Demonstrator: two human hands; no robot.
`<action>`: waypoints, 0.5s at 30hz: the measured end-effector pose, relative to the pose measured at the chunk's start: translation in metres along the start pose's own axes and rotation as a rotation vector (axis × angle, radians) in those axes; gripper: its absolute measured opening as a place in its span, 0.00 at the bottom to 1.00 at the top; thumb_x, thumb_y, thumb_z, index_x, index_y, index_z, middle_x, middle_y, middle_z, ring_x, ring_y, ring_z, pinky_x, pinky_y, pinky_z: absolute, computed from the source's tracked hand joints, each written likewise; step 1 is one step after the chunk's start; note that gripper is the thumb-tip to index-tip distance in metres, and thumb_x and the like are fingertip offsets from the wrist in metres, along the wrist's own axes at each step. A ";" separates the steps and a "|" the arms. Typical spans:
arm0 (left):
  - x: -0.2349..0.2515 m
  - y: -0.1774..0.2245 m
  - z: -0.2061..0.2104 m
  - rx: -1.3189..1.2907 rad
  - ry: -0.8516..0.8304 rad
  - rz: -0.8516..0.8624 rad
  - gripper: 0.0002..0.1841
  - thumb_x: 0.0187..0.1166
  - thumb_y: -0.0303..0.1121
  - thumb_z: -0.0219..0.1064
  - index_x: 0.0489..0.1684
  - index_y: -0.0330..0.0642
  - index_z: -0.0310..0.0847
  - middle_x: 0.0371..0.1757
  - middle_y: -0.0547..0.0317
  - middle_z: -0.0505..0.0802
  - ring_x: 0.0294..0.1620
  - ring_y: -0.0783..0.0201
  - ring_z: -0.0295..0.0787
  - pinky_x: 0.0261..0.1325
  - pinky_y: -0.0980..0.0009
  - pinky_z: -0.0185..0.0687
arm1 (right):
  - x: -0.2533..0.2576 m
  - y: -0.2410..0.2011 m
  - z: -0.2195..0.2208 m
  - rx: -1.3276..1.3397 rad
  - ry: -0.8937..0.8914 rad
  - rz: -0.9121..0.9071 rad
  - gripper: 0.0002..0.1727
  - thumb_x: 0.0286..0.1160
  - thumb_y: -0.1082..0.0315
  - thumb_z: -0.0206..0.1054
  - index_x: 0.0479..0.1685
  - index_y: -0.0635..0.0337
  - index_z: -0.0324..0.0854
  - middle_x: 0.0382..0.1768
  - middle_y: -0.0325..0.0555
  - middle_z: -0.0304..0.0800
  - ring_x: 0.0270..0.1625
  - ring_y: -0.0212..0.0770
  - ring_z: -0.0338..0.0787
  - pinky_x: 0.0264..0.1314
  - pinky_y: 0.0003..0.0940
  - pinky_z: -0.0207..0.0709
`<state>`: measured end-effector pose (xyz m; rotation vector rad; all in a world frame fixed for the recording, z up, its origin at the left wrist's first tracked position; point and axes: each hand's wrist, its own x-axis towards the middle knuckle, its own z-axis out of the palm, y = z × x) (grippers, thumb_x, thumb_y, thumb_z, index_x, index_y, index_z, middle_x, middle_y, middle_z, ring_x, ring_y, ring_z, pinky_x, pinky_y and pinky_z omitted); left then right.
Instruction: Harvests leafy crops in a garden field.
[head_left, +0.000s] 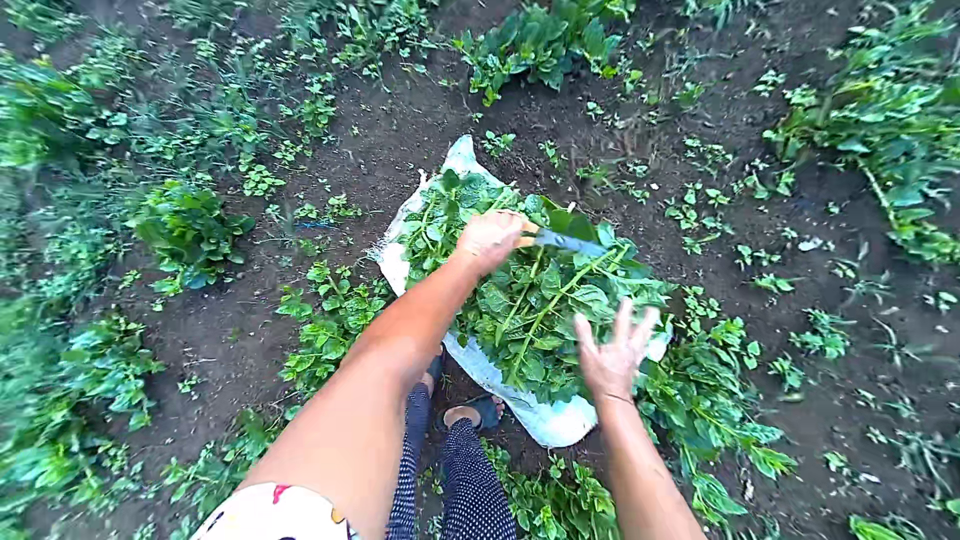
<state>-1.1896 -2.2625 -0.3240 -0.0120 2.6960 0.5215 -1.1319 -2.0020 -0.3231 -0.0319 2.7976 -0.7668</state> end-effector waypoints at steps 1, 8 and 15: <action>-0.008 0.002 -0.015 0.035 -0.026 0.059 0.17 0.89 0.35 0.59 0.70 0.38 0.81 0.73 0.41 0.86 0.79 0.41 0.78 0.76 0.39 0.72 | -0.011 -0.006 -0.014 0.047 0.005 -0.031 0.51 0.77 0.40 0.59 0.89 0.74 0.54 0.90 0.80 0.37 0.92 0.78 0.42 0.90 0.70 0.42; -0.059 0.041 -0.122 0.396 -0.289 0.105 0.16 0.85 0.20 0.59 0.66 0.23 0.79 0.73 0.31 0.84 0.77 0.35 0.77 0.82 0.34 0.62 | -0.120 -0.136 -0.124 0.551 0.033 -0.481 0.29 0.87 0.61 0.58 0.79 0.74 0.66 0.69 0.55 0.81 0.64 0.30 0.86 0.67 0.26 0.80; -0.119 0.099 -0.214 -0.074 -0.354 -0.295 0.23 0.87 0.17 0.54 0.79 0.16 0.59 0.86 0.21 0.58 0.80 0.33 0.73 0.74 0.49 0.78 | -0.183 -0.326 -0.233 0.868 -0.121 -0.995 0.15 0.90 0.55 0.58 0.70 0.36 0.79 0.44 0.14 0.89 0.44 0.11 0.85 0.48 0.07 0.78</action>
